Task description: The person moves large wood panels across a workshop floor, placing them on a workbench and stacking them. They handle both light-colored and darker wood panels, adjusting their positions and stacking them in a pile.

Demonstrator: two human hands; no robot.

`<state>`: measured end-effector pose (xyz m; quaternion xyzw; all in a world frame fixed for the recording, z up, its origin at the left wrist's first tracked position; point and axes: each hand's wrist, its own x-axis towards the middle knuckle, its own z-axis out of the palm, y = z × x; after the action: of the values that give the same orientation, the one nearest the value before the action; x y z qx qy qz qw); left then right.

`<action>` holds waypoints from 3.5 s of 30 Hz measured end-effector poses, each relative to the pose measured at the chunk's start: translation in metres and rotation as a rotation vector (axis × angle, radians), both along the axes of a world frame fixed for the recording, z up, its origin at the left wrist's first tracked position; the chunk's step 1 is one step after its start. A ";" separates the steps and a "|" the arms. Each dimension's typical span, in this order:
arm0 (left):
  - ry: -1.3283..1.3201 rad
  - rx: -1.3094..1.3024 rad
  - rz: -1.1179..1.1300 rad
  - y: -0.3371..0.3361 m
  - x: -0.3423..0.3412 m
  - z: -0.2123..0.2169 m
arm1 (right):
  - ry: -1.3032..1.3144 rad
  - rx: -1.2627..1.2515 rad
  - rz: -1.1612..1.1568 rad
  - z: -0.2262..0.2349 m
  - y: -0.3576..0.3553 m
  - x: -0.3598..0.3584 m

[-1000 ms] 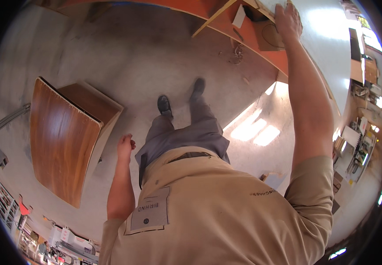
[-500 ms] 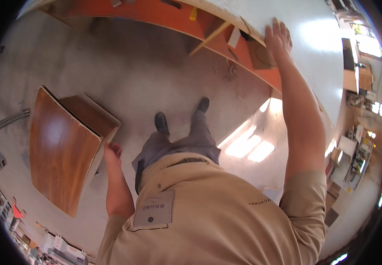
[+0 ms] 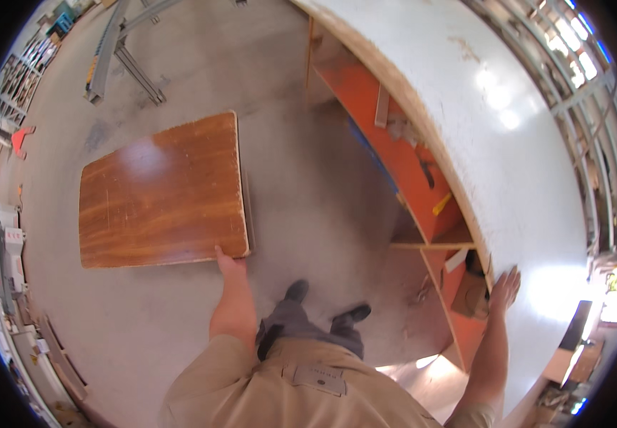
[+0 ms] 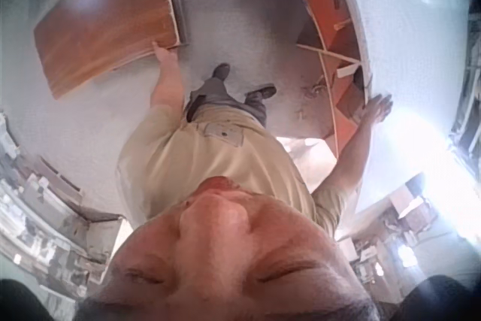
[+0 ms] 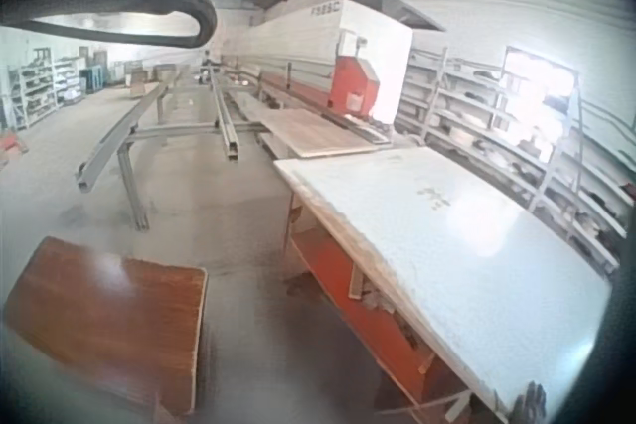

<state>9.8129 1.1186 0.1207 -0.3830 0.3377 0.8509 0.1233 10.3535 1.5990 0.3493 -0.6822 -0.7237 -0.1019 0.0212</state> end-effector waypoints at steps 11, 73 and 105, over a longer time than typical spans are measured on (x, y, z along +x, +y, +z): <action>-0.044 0.028 -0.094 -0.051 0.018 -0.020 | 0.079 -0.058 -0.048 0.025 -0.019 -0.036; -0.324 -0.375 0.363 -0.080 0.235 0.022 | 0.005 -0.103 -0.070 0.030 -0.019 -0.045; -0.407 -0.430 0.435 -0.148 0.154 0.009 | 0.098 -0.047 0.021 0.028 -0.022 -0.038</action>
<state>9.9670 0.9710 0.1293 -0.6246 0.3878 0.6732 -0.0791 10.3156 1.5770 0.3774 -0.6791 -0.7311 -0.0512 0.0414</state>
